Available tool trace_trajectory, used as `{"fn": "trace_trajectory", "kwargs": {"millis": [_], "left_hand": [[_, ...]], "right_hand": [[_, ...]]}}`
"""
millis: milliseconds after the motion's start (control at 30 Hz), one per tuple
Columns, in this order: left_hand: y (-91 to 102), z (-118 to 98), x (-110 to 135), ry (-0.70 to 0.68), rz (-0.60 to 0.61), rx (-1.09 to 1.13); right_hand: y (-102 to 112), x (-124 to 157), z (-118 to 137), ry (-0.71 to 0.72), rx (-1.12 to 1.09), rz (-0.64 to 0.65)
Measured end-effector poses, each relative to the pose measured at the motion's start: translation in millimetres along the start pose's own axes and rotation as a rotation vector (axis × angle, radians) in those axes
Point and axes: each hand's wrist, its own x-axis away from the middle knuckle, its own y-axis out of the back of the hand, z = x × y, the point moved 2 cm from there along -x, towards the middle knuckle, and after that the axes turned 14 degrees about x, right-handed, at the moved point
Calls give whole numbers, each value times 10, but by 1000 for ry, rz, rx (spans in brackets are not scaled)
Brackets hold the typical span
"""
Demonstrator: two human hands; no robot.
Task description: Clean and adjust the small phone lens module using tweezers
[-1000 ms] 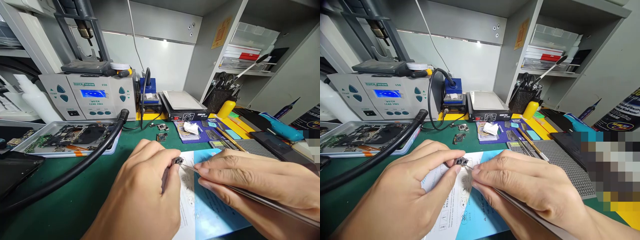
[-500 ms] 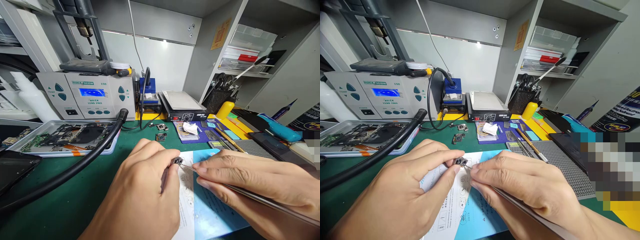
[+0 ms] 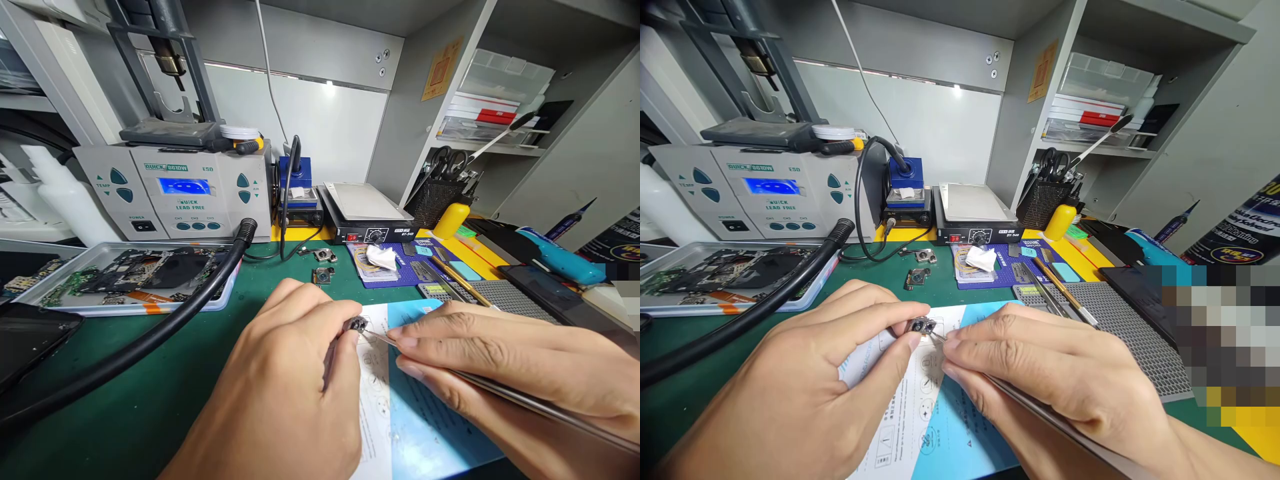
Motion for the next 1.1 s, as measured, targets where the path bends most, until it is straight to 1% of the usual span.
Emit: {"fn": "trace_trajectory", "kwargs": {"millis": [133,300,367,633,800,933,1100], "left_hand": [[-4,-1,-11,-9,10,-6],[-5,-7,-11,17,28,-14],[0,-10,-10,23,34,-11],[11,13,3,45,58,26],[22,25,-22,57,78,45],[35,18,-39,70,99,54],[50,0,-47,77,95,34]], "right_hand": [[-13,8,-7,0,26,-9],[-17,-11,-1,75,18,-42],[-13,-23,2,92,22,-37],[-8,-26,10,59,7,-24],[-27,-5,-11,54,41,1],[-21,6,-14,51,64,-22],[-19,12,-9,23,55,-1]]}}
